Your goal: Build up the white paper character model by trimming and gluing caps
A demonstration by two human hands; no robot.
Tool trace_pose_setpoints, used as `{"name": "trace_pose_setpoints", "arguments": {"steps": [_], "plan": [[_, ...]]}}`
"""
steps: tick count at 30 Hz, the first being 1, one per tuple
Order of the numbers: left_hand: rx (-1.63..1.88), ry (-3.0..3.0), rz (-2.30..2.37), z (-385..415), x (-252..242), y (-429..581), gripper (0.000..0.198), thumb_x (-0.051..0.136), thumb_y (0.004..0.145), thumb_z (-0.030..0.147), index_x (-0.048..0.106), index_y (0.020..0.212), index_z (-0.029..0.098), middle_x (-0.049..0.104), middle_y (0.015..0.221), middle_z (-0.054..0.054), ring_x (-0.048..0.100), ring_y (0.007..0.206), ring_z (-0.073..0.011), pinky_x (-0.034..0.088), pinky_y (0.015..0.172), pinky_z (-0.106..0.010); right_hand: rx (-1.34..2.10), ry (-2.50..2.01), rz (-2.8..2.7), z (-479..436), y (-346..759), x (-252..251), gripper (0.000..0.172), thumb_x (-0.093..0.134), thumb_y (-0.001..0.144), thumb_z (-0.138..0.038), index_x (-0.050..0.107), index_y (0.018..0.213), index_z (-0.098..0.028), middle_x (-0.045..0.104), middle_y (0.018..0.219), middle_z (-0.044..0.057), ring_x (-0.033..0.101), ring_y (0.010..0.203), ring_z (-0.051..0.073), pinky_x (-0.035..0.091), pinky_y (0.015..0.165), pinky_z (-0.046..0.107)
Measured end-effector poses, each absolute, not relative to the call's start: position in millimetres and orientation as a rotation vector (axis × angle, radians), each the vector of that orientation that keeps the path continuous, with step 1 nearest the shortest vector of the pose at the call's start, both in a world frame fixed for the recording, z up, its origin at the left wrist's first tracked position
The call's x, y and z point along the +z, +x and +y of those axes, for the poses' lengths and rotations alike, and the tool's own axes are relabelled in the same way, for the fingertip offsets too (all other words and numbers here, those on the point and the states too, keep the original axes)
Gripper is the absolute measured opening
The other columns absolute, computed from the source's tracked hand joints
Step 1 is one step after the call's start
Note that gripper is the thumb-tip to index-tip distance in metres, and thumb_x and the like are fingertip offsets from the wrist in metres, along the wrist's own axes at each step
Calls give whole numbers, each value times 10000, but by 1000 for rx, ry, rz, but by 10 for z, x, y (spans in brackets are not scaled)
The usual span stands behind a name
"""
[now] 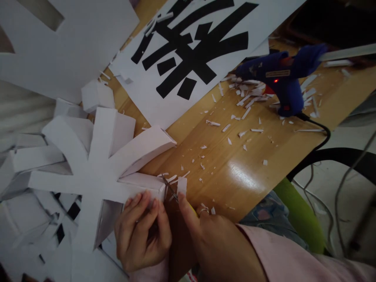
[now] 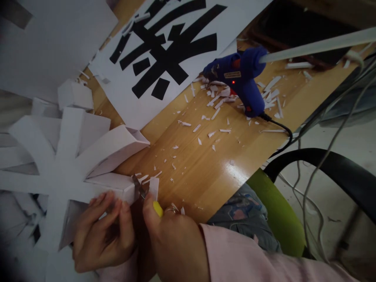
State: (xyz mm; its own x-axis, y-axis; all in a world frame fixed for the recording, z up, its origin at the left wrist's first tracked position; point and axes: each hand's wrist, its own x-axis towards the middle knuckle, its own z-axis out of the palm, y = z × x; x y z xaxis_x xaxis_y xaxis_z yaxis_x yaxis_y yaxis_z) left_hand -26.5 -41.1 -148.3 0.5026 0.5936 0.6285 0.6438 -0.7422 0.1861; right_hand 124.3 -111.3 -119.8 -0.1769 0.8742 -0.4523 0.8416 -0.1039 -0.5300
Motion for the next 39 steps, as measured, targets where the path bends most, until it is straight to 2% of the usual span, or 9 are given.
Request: {"name": "trace_pose_setpoints", "arguments": {"steps": [8,13,17,20,23,25,29,34,39], "plan": [[-1081,-2634,-1059,-400,-1505,-280,307,790,643,-40,714,887,129,773,1030,-109,732,919,-213,593,902,-388,1286,-2035,-2059,-1200,1291,-1158,728,549,795,-102,401,1507,-142,743,700,88,700,492,213,270,360,273],[-1111,-2559,-1114,-412,-1533,-203,272,773,672,-16,696,888,130,767,1017,-107,736,910,-230,599,899,-433,1359,-2110,-1955,-1270,1358,-1151,874,591,677,-11,402,1512,-187,777,827,101,748,587,250,344,380,262],[-1190,-2653,-1208,-436,-1492,-231,292,660,806,45,696,1072,161,741,1137,-115,706,1073,-269,536,1008,-518,1078,-2182,-1817,-1379,1502,-1165,828,540,696,20,415,1494,-164,756,718,48,704,487,212,387,372,237],[-1120,-2870,-1293,-424,-1316,-332,425,503,899,99,630,1294,190,680,1289,-122,623,1240,-301,471,1088,-546,894,-2180,-1709,-1418,1664,-1172,663,509,837,-59,410,1488,-137,764,738,53,707,489,221,456,388,258],[-693,-3008,-1321,-359,-1029,-442,659,537,879,93,405,1512,218,590,1423,-114,538,1344,-284,418,1154,-491,735,-2129,-1606,-1424,1804,-1180,491,475,961,-232,462,1434,-100,755,694,63,688,459,236,508,396,299],[-349,-3028,-1180,-281,-841,-481,690,535,896,98,342,1543,238,556,1458,-107,512,1365,-263,384,1179,-474,647,-2090,-1587,-1430,1859,-1194,468,470,975,-273,485,1403,-84,750,682,74,671,435,237,525,394,317],[16,-3054,-996,-23,-642,-444,633,479,922,116,335,1533,202,543,1462,-129,514,1337,-263,447,1114,-466,592,-2047,-1597,-1480,1897,-1243,452,479,965,-247,488,1387,-84,767,741,99,692,464,251,568,429,348],[365,-3208,-916,376,-655,-281,556,477,812,31,572,1336,194,676,1295,-103,591,1230,-282,472,1036,-499,590,-2039,-1601,-1603,1934,-1292,438,490,950,-202,495,1371,-84,791,837,124,734,536,263,580,435,345],[323,-3220,-865,525,-397,-201,359,469,881,135,625,1199,192,725,1169,-104,676,1075,-248,528,926,-408,521,-1978,-1581,-1720,2003,-1364,375,444,976,-196,514,1332,-103,798,832,103,749,559,267,588,439,344]]}}
